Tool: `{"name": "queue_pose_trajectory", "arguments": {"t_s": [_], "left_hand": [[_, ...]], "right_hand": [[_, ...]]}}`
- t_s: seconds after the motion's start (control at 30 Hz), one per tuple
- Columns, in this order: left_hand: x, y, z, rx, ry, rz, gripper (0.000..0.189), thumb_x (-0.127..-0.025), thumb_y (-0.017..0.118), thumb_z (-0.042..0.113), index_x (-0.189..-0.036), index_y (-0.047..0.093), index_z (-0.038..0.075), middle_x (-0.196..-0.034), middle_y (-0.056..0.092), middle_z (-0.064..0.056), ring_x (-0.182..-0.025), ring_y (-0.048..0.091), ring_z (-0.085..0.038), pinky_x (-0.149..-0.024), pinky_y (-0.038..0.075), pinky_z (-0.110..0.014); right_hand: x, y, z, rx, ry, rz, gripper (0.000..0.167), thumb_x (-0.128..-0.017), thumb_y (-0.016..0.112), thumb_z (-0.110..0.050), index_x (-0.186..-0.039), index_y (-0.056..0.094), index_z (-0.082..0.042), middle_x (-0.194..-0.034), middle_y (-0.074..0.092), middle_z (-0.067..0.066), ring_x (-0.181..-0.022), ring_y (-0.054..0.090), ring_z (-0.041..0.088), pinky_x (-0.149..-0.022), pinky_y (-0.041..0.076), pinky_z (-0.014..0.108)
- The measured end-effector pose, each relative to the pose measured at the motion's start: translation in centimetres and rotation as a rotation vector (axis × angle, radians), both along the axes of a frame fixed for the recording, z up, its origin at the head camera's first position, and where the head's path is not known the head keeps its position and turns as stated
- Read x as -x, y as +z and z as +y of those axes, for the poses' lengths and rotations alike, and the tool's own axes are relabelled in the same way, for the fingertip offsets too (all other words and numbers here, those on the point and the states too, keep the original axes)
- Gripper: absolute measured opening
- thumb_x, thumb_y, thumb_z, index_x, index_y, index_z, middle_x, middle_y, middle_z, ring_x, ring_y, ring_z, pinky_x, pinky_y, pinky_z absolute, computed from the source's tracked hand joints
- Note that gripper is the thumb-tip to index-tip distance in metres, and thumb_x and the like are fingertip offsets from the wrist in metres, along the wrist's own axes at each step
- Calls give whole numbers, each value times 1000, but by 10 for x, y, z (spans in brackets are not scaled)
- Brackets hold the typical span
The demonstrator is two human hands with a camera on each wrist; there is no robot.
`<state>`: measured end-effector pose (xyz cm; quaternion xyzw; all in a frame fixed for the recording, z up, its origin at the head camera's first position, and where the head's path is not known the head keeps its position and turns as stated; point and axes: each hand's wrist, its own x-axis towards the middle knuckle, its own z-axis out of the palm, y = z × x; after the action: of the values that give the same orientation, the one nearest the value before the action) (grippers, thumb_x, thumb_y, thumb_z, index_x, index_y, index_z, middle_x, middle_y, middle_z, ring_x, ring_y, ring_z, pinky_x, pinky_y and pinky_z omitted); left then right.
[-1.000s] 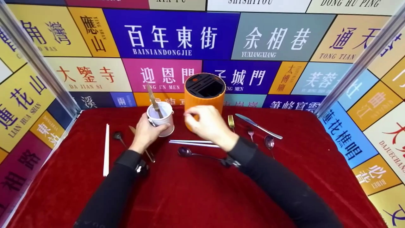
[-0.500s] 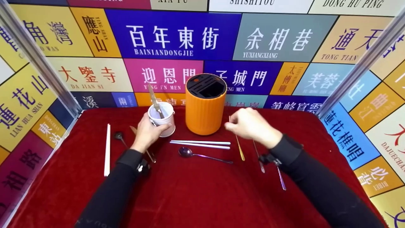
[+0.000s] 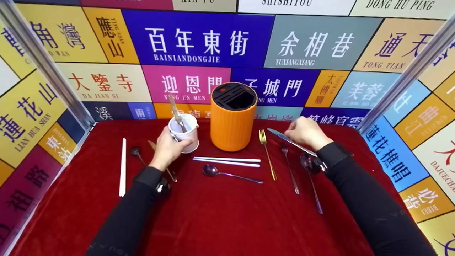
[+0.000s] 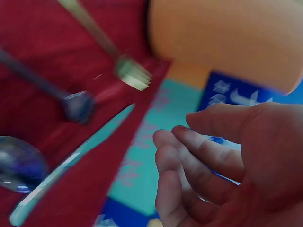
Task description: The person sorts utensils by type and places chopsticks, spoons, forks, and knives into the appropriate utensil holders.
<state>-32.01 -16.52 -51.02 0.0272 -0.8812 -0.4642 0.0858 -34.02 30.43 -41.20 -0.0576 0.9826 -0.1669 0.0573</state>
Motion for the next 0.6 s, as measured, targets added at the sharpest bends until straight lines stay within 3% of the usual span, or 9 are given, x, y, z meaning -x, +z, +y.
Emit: {"name": "queue_pose_trajectory", "arguments": {"t_s": [0.23, 0.4, 0.6], "left_hand": [[1, 0, 0, -8, 3, -6, 93, -87, 94, 35, -158, 46, 1, -151, 63, -21, -140, 61, -39, -124, 48, -53], [1, 0, 0, -13, 2, -4, 93, -87, 94, 33, -159, 46, 2, -152, 62, -21, -140, 61, -39, -125, 47, -53], [0, 0, 0, -10, -5, 1, 92, -87, 94, 32, -159, 46, 0, -152, 62, -22, -140, 61, -39, -125, 47, -54]], "right_hand": [[15, -37, 32, -46, -46, -9, 23, -95, 71, -22, -103, 85, -6, -119, 79, 25, -113, 72, 48, -98, 58, 62], [22, -63, 47, -121, -44, -13, 21, -94, 73, -21, -101, 84, -4, -120, 76, 31, -111, 72, 53, -93, 59, 67], [27, -74, 50, -142, -67, -35, 23, -96, 74, -24, -102, 82, -3, -120, 75, 32, -111, 72, 53, -92, 59, 67]]}}
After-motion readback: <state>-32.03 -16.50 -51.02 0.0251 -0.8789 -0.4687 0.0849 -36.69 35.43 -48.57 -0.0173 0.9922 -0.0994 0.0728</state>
